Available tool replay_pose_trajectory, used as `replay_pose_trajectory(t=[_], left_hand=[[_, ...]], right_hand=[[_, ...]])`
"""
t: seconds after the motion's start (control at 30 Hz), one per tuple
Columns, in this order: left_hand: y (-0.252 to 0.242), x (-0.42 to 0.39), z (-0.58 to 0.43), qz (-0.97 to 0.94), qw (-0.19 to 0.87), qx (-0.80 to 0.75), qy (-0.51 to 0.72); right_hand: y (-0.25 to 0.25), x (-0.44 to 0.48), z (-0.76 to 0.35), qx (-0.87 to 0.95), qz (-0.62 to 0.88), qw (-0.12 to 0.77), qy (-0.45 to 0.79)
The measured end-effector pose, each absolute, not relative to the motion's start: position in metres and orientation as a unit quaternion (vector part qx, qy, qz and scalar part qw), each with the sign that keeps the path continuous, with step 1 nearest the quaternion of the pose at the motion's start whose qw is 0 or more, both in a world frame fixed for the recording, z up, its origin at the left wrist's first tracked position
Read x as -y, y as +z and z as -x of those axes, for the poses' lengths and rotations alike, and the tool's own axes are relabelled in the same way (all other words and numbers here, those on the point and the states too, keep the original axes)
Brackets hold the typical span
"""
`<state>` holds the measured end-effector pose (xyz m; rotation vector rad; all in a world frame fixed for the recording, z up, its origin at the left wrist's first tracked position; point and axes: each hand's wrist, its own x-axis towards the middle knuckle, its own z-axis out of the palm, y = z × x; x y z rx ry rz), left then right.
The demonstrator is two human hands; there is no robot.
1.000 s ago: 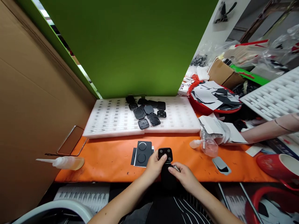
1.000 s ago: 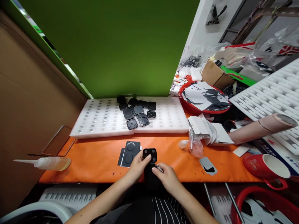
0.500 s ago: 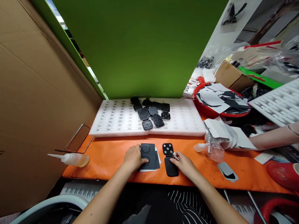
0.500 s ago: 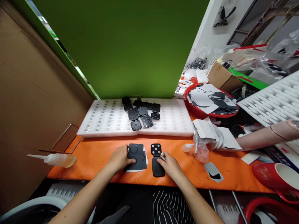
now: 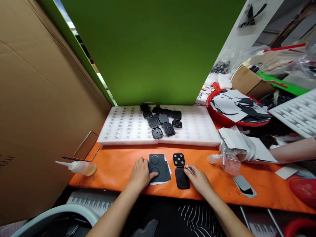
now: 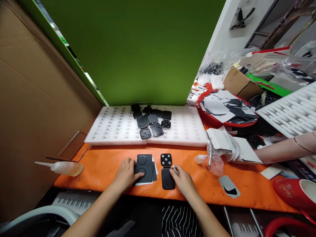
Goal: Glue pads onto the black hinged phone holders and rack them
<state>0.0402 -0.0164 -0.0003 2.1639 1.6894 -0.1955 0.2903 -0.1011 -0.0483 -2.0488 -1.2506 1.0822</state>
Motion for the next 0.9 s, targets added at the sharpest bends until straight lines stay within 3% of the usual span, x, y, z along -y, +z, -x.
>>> replay_pose_trajectory(t=[0.4,0.7,0.9], left_hand=[[-0.002,0.015,-0.034,-0.739,0.246,-0.623,-0.068],[-0.026,0.01,-0.033,-0.51,0.56,-0.636,0.151],[0.01,-0.006,0.003,-0.43,0.657,-0.574,0.234]], right_hand=[[-0.044,0.106,-0.286,0.464,0.77,0.21,0.384],[-0.044,0.106,-0.285,0.477,0.777,0.187,0.365],[-0.038,0.106,-0.283,0.481,0.778,0.175,0.365]])
